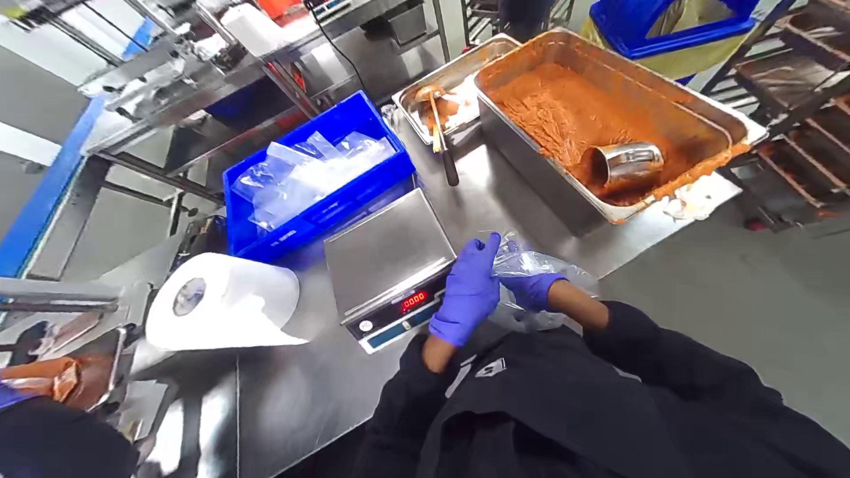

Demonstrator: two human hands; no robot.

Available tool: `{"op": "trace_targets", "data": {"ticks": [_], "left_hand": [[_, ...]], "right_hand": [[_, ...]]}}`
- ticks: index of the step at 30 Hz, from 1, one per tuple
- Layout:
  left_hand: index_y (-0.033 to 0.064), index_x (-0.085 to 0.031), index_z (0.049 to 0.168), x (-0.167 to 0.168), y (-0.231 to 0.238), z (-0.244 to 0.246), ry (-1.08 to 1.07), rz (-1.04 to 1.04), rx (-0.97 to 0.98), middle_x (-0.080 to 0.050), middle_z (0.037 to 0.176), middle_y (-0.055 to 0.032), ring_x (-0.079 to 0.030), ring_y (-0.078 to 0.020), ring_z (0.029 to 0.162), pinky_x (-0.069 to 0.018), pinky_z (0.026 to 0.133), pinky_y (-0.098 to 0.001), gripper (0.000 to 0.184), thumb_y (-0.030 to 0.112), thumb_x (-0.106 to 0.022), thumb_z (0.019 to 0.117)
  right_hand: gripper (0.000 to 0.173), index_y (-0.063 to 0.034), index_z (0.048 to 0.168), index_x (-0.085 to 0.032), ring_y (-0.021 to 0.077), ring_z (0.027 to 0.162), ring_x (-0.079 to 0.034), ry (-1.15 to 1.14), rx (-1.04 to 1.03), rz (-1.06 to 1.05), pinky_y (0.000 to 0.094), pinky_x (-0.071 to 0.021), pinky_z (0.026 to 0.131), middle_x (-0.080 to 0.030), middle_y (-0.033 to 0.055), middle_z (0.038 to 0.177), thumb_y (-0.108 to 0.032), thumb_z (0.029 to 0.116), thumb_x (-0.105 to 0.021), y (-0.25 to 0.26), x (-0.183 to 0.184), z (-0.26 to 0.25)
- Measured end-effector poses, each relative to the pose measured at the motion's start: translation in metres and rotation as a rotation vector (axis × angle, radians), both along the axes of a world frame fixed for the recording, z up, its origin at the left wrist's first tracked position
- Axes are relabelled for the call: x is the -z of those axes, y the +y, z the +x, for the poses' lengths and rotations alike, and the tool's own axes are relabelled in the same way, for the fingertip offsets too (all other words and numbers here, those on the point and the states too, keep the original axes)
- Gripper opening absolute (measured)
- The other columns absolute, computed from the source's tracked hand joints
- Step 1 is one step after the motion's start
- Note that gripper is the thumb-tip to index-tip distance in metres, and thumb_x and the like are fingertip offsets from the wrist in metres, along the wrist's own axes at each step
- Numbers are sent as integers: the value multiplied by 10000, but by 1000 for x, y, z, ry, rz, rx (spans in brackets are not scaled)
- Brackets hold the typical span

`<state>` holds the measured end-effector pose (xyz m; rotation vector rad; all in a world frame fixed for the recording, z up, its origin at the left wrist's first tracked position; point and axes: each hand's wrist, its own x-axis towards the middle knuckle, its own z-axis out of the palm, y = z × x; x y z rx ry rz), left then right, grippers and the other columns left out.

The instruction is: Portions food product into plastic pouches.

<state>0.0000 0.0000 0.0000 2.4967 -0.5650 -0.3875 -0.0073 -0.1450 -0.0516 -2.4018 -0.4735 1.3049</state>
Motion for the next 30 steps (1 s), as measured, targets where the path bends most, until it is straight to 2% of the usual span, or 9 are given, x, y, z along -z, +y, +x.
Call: {"op": "trace_targets", "data": {"ticks": [3,6,10,14,17,20,22,25,30], "left_hand": [[169,-552,1478,-2,-11,-6,-63,68,153,-508,1496,-223,-546,-412,1315,-499,1020,-552,696,25,-737,822],[162,-649,1380,-9,-25,-5,2,193,177,-681,1296,-138,-655,-331,1185,-520,965,-551,409,151,-586,976],[114,-667,1349,-17,-19,5,-38,169,-45,-733,1114,-193,-699,-388,1056,-535,907,-577,365,153,-472,1044],[97,-647,1371,-6,-16,-4,-69,91,-109,-731,1106,-205,-714,-406,989,-550,847,-592,378,132,-456,1046],[66,-510,1494,1,1,-9,22,-31,-29,-661,1306,-210,-654,-374,1183,-504,1010,-554,453,170,-482,1053],[14,-180,1619,18,22,-32,88,-218,-104,-465,1508,-269,-493,-395,1372,-413,1135,-540,912,360,-688,945],[-15,-154,1613,37,27,-55,76,-353,-218,-467,1474,-304,-485,-407,1353,-430,1109,-530,1080,443,-769,853],[-38,-295,1563,56,25,-70,243,-495,-318,-408,1491,-332,-459,-396,1368,-434,1106,-497,882,251,-747,863],[-76,-478,1340,42,20,-48,406,-526,-433,-572,1239,-239,-655,-249,990,-578,835,-410,411,-41,-535,935]], "right_hand": [[400,20,1371,-562,469,1247,-571,-138,-98,-70,671,-442,998,-593,291,1343,-100,990,-591,14,3,-5],[416,32,1358,-586,492,1304,-524,-235,-10,-74,689,-415,1027,-553,310,1403,-174,998,-625,24,7,-14],[849,-19,1617,-239,473,1570,-20,-206,6,-107,714,-55,1215,-90,235,1706,-64,914,-713,23,-3,-20],[679,57,1563,-307,487,1564,-30,-119,-56,-175,699,-28,1212,-159,288,1674,-46,976,-633,23,-35,-29],[688,55,1557,-324,498,1560,-47,-113,-121,-173,714,-42,1199,-173,271,1677,-63,967,-658,23,-33,-32],[816,-65,1571,-377,512,1547,-84,-206,-277,-183,776,-118,1149,-151,196,1705,-125,862,-777,21,-19,-30],[931,-81,1587,-368,514,1548,-69,-203,-235,-112,770,-57,1158,-144,224,1699,-114,789,-847,17,-13,-26],[953,-24,1578,-349,479,1557,-78,-175,-252,-117,691,-26,1207,-168,227,1691,-120,779,-859,19,-16,-22],[501,84,1366,-562,451,1394,-456,-210,-255,149,599,-381,1121,-493,280,1481,-171,961,-712,-7,-58,-14]]}}
